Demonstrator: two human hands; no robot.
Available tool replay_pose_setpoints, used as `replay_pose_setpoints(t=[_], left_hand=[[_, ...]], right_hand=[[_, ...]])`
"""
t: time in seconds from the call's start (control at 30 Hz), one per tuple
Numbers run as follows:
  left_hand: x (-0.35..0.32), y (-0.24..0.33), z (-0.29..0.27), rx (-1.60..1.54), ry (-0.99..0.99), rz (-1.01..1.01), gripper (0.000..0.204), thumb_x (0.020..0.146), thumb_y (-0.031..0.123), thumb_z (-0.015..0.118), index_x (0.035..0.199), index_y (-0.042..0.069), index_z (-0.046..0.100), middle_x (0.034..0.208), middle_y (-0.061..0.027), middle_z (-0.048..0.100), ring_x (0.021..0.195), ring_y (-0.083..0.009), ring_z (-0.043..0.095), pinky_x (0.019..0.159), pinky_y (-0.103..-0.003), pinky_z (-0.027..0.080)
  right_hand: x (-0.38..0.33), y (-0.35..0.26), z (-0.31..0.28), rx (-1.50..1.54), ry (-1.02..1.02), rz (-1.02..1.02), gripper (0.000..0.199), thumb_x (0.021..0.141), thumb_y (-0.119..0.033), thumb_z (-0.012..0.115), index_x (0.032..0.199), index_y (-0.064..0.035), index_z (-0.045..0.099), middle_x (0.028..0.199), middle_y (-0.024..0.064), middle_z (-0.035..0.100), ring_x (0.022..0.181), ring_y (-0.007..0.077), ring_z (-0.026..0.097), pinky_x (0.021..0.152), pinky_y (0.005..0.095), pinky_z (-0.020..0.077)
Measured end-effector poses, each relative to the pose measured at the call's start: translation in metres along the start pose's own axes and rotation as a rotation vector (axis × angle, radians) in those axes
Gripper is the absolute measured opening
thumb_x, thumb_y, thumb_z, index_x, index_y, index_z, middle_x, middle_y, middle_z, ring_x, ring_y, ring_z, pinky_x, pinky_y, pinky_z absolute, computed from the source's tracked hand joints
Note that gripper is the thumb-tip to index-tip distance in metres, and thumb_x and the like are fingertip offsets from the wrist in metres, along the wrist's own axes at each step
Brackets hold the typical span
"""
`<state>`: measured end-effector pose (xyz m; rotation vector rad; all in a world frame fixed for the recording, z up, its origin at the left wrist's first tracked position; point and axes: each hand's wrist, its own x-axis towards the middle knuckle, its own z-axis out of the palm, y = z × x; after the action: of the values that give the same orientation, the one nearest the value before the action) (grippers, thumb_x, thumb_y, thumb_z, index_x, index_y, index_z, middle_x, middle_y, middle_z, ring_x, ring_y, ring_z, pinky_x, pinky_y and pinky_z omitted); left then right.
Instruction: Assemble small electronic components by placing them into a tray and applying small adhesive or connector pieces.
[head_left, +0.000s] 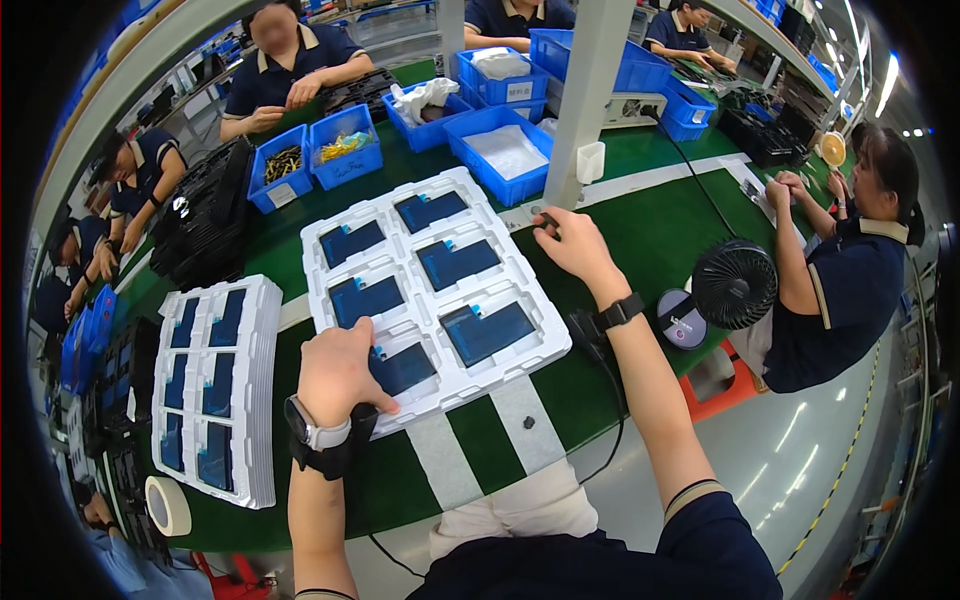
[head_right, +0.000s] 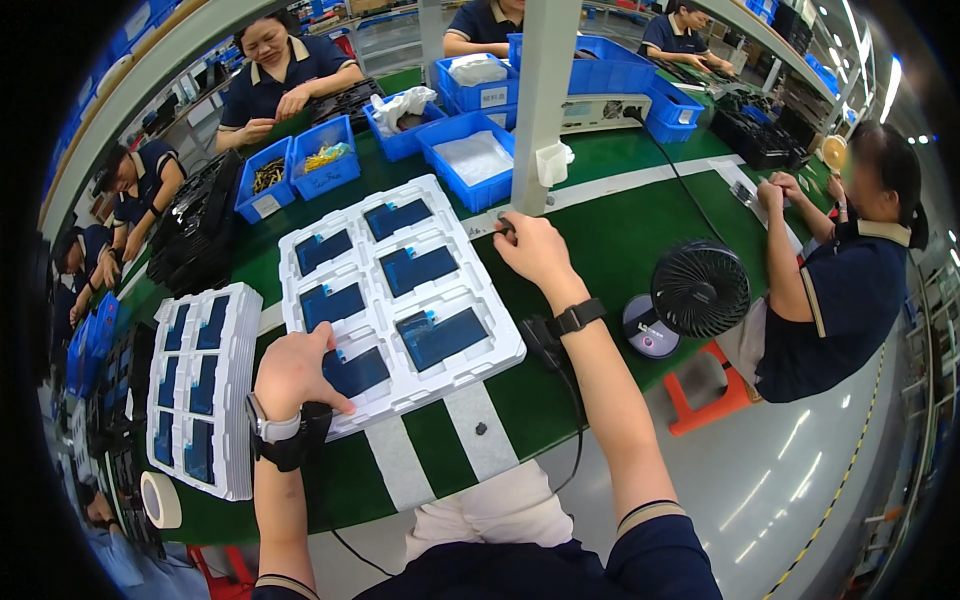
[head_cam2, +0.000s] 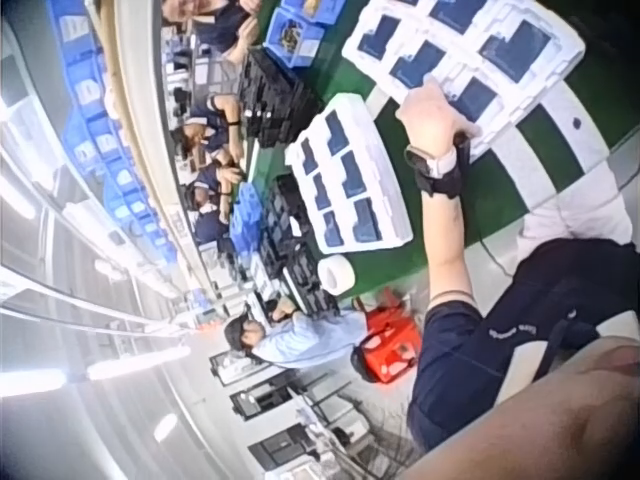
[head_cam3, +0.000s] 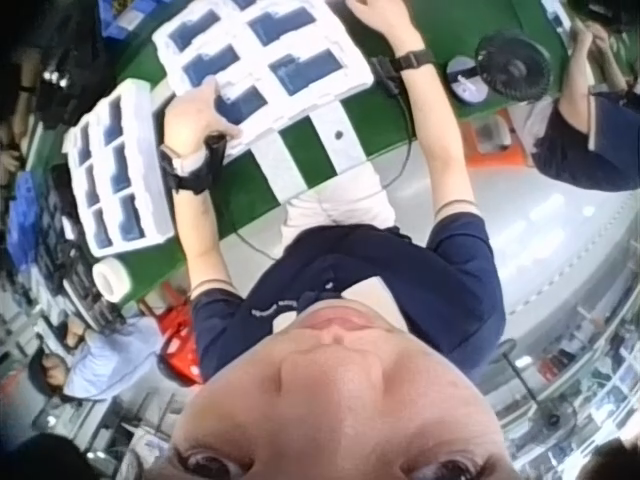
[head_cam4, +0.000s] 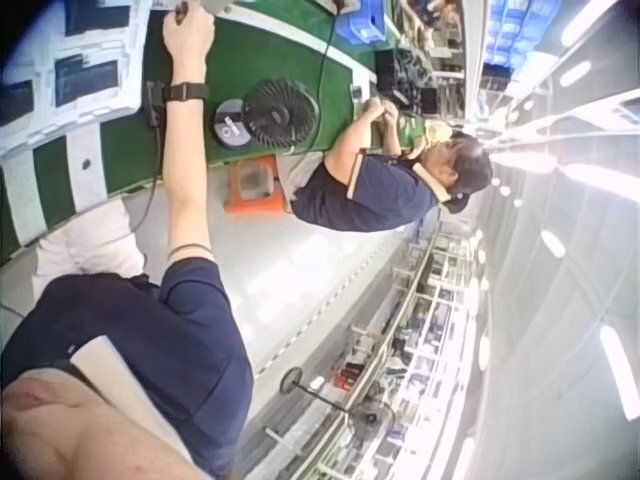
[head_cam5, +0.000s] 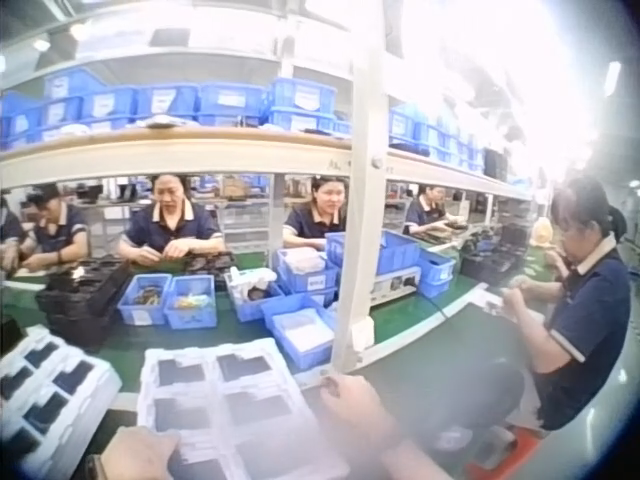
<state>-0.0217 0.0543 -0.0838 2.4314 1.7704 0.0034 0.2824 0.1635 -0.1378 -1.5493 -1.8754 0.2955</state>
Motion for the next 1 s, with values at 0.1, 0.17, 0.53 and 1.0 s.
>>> replay_pose_setpoints(t=[0.1, 0.17, 0.53, 1.0], left_hand=[[0.001, 0.001, 0.001, 0.011, -0.022, -0.013, 0.072, 0.027, 0.037, 0.083, 0.084, 0.006, 0.050, 0.067, -0.0101, 0.059, 0.069, -0.0283, 0.060, 0.059, -0.036, 0.046], [0.004, 0.001, 0.001, 0.009, -0.032, 0.002, 0.074, 0.027, 0.037, 0.084, 0.085, 0.006, 0.050, 0.069, -0.0103, 0.060, 0.070, -0.0279, 0.060, 0.059, -0.037, 0.046], [0.005, 0.002, -0.003, 0.043, -0.105, -0.054, 0.075, 0.028, 0.038, 0.084, 0.086, 0.004, 0.049, 0.069, -0.0113, 0.060, 0.071, -0.0281, 0.061, 0.060, -0.036, 0.047], [0.009, 0.006, -0.001, 0.002, -0.070, 0.019, 0.072, 0.027, 0.038, 0.083, 0.082, 0.005, 0.050, 0.069, -0.0111, 0.058, 0.071, -0.0288, 0.058, 0.059, -0.035, 0.045]], right_hand=[[-0.003, -0.007, -0.006, -0.186, -0.039, -0.014, 0.025, 0.070, -0.018, 0.059, 0.091, -0.0032, 0.059, 0.075, 0.0137, 0.061, 0.075, 0.0296, 0.059, 0.065, 0.0366, 0.0473], [-0.012, -0.020, -0.016, -0.420, 0.013, -0.139, 0.028, 0.069, -0.014, 0.059, 0.095, -0.0067, 0.057, 0.088, 0.0120, 0.058, 0.088, 0.0280, 0.054, 0.071, 0.0374, 0.0440], [-0.056, -0.143, -0.087, -0.335, 0.024, -0.871, 0.013, 0.064, -0.007, 0.057, 0.077, -0.0069, 0.055, 0.076, 0.0030, 0.054, 0.078, 0.0193, 0.051, 0.067, 0.0301, 0.0414], [-0.124, -0.228, -0.130, -0.414, 0.024, -1.185, 0.009, 0.055, -0.018, 0.058, 0.052, -0.0096, 0.054, 0.054, -0.0012, 0.047, 0.058, 0.0147, 0.045, 0.052, 0.0273, 0.0329]])
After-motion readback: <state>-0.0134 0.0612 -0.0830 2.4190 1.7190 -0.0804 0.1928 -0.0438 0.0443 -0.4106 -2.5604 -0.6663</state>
